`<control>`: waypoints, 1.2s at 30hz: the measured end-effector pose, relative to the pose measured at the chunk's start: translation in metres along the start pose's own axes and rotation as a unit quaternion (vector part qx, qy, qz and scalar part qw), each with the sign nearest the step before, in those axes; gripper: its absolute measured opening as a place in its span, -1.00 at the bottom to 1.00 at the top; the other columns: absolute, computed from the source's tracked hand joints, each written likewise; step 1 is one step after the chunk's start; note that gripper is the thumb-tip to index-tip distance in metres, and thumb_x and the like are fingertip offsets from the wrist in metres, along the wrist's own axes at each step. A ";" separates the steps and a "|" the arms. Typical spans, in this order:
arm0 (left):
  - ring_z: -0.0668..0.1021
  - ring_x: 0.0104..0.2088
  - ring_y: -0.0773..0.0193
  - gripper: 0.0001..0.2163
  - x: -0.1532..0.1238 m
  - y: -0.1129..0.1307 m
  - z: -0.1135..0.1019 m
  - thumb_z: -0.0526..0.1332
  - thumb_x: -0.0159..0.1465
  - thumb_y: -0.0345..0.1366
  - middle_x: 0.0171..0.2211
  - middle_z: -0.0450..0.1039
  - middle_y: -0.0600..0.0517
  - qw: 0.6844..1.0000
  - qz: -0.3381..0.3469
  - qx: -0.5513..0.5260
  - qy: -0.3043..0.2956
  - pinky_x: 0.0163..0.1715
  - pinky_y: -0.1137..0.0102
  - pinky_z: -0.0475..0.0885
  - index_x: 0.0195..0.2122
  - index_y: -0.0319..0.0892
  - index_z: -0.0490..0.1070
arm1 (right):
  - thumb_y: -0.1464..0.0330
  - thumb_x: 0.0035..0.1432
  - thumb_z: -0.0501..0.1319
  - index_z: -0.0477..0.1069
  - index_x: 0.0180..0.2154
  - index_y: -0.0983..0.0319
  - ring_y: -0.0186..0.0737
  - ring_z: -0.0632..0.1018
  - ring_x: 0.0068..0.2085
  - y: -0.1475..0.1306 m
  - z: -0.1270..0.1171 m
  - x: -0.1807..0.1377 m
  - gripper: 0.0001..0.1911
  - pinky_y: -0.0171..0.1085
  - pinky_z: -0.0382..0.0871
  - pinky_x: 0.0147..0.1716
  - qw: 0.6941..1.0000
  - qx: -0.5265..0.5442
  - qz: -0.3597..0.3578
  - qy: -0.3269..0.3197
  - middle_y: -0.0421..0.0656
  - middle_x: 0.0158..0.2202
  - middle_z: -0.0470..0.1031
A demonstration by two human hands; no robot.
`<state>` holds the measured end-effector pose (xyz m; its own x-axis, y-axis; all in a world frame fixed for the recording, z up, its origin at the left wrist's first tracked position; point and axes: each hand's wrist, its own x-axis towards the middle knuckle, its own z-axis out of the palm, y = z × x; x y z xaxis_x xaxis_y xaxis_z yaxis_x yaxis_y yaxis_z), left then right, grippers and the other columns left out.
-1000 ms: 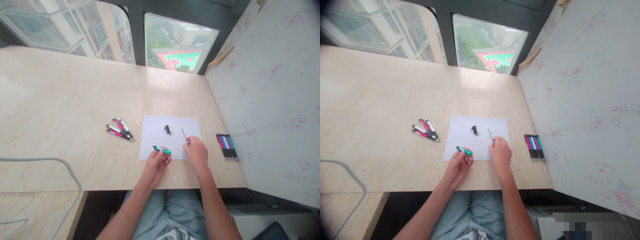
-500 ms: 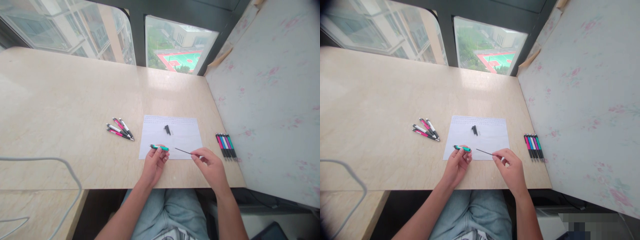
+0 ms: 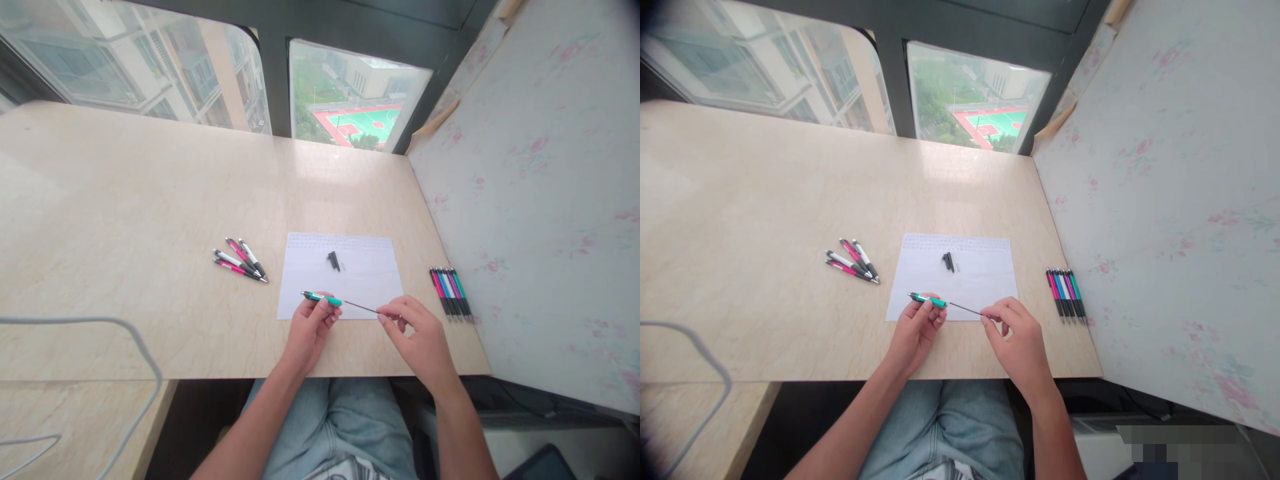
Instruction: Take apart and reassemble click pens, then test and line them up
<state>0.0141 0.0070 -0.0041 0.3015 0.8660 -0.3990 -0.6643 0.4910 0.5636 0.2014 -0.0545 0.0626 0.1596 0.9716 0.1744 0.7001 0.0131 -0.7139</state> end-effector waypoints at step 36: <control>0.57 -0.38 0.32 -0.81 -0.010 0.002 0.006 0.42 0.13 -0.28 -0.36 0.57 -0.02 0.998 -0.009 0.040 -0.047 -0.24 0.40 0.44 -0.27 -0.24 0.54 | 0.41 0.20 0.21 0.43 -0.42 0.18 -0.30 0.38 -0.45 -0.026 0.011 0.008 -0.87 -0.31 0.28 -0.48 0.997 0.061 -0.013 -0.050 -0.21 -0.46 0.39</control>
<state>0.0137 -0.0002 0.0054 0.3782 0.8598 -0.3430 -0.6021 0.5099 0.6143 0.1762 -0.0443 0.0751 0.0675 0.9892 0.1303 0.6120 0.0621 -0.7884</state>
